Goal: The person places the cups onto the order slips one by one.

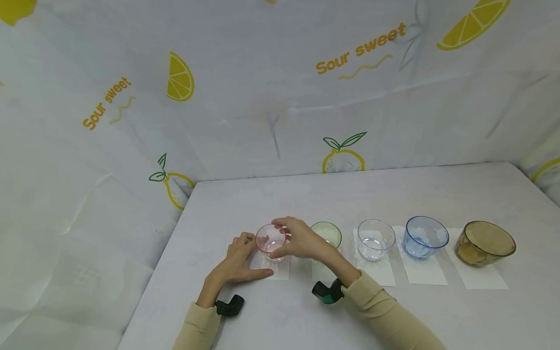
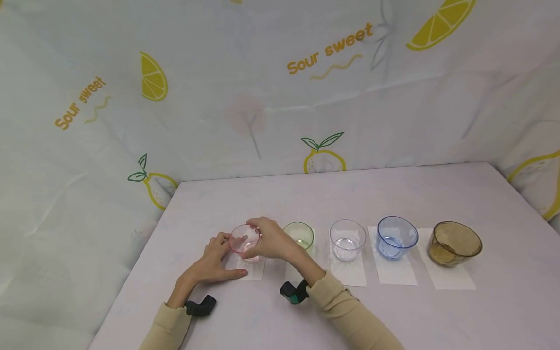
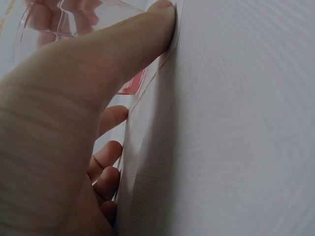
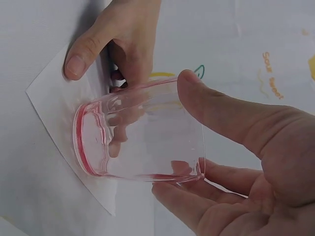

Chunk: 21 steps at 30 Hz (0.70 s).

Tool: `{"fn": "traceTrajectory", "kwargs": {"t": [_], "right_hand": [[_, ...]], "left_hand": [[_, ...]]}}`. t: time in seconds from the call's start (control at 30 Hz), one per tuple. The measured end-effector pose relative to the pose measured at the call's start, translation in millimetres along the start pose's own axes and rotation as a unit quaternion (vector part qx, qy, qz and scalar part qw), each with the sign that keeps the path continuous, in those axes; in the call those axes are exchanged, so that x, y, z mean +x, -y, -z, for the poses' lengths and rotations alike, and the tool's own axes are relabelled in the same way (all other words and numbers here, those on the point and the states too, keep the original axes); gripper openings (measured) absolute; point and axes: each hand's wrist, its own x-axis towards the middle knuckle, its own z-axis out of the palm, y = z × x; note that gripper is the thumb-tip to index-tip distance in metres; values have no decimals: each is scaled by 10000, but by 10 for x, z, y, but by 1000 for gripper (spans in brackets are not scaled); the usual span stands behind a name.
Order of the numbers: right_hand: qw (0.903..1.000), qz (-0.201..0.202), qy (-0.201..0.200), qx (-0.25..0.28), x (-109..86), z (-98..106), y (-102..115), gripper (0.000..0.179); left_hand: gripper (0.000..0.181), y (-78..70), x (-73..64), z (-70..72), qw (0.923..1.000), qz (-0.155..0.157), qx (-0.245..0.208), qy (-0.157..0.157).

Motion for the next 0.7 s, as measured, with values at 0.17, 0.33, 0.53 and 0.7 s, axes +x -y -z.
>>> {"fn": "traceTrajectory", "kwargs": {"t": [0.17, 0.33, 0.53, 0.7], "right_hand": [[9998, -40, -27, -174, -1, -11, -3, 78], [9996, 60, 31, -266, 0, -20, -5, 78], [9995, 49, 34, -297, 11, -30, -16, 78], [9993, 70, 36, -365, 24, -38, -14, 80]], "left_hand": [[82, -10, -4, 10, 10000, -18, -7, -20], [83, -14, -10, 13, 10000, 5, -44, 6], [84, 0, -10, 6, 10000, -12, -23, -9], [84, 20, -10, 10, 10000, -45, -22, -30]]}}
